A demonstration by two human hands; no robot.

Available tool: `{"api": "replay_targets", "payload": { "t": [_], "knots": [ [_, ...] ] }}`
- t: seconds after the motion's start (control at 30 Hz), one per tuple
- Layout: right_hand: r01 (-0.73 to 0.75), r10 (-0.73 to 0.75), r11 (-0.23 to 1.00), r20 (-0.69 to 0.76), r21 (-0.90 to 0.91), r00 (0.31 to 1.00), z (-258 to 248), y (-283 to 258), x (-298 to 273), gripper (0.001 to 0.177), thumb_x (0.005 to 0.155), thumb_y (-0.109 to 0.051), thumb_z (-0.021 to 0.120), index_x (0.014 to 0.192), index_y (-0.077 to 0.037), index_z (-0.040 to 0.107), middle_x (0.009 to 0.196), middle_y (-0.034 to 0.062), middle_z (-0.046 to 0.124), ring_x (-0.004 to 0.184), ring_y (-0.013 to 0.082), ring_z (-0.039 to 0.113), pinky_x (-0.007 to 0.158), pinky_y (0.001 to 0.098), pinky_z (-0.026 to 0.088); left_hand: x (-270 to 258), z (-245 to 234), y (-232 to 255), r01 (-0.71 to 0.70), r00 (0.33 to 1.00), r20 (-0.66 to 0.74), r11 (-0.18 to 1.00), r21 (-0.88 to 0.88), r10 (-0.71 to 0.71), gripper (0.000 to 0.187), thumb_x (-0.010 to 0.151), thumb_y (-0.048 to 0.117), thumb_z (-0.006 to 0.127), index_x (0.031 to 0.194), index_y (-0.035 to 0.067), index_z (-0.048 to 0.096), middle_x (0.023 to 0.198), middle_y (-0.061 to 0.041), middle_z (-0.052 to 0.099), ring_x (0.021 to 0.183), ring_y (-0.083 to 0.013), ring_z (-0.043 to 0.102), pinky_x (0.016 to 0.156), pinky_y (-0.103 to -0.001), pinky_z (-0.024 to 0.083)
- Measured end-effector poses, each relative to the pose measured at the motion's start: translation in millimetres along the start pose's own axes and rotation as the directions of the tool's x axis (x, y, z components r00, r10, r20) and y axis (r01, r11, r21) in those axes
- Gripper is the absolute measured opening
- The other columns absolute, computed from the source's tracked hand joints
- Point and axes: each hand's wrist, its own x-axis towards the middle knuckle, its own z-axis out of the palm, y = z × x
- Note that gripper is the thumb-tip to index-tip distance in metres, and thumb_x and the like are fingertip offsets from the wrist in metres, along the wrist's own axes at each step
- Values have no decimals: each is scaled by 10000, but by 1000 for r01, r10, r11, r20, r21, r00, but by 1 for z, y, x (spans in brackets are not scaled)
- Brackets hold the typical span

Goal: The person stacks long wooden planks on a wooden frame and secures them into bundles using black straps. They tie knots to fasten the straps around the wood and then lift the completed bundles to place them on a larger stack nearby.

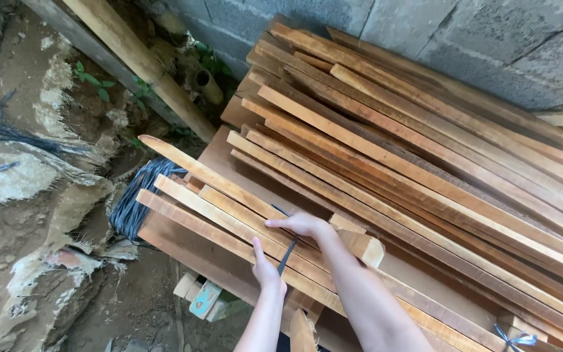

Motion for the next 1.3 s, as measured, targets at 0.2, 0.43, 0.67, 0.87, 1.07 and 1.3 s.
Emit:
{"api": "replay_targets", "payload": {
  "t": [0.2, 0.43, 0.67, 0.87, 1.07, 1.3],
  "knots": [
    [-95, 4, 951, -297, -294, 955, -1, -66, -80, 969, 731, -768, 648, 1434, -107, 557, 1427, 139, 594, 1325, 312, 580, 1085, 408, 465, 4, -10, -7, -56, 998, -14, 997, 46, 56, 824, 875, 569, 669, 1438, -19, 536, 1415, -143, 628, 1250, -265, 625, 1046, -393, 503],
    [408, -731, 678, -503, -611, 461, 63, 38, -136, 602, 900, -348, 688, 1374, -1, 558, 1520, 201, 482, 1382, 405, 458, 1132, 508, 361, 19, -45, 9, -10, 1000, 15, 899, 439, 4, 991, 941, 711, 578, 1543, -53, 392, 1546, -191, 463, 1414, -297, 451, 1167, -430, 335],
    [267, -563, 827, -740, -495, 369, 78, 188, -258, 450, 836, -190, 756, 1263, -104, 642, 1473, 129, 550, 1425, 368, 465, 1169, 507, 374, 27, -169, -24, -199, 967, 228, 904, 378, 117, 634, 1002, 491, 545, 1399, 0, 484, 1278, -122, 586, 1058, -235, 632, 817, -366, 511],
    [-73, -361, 918, -898, -390, 251, 59, 290, -321, 512, 849, -269, 740, 1301, -74, 600, 1455, 152, 539, 1429, 380, 436, 1189, 515, 341, -29, -222, -88, -103, 968, 236, 729, 677, -82, 401, 1025, 316, 623, 1207, -41, 645, 1026, -151, 675, 868, -230, 626, 676, -338, 490],
    [-160, -323, 916, -912, -368, 253, 54, 306, -335, 587, 877, -414, 709, 1349, -88, 581, 1481, 128, 526, 1455, 360, 409, 1218, 513, 283, -98, -166, -144, -25, 848, 293, 518, 855, -442, 694, 894, 514, 611, 1366, 15, 507, 1362, -177, 634, 1209, -250, 646, 919, -383, 549],
    [-335, -247, 880, -926, -338, 285, 54, 305, -330, 822, 873, -600, 628, 1467, -61, 450, 1559, 137, 402, 1504, 375, 242, 1214, 593, 156, -102, -54, -221, 13, 952, 244, 818, 575, -186, 1111, 806, 718, 669, 1561, -35, 359, 1549, -201, 466, 1416, -314, 451, 1198, -465, 360]
  ]
}}
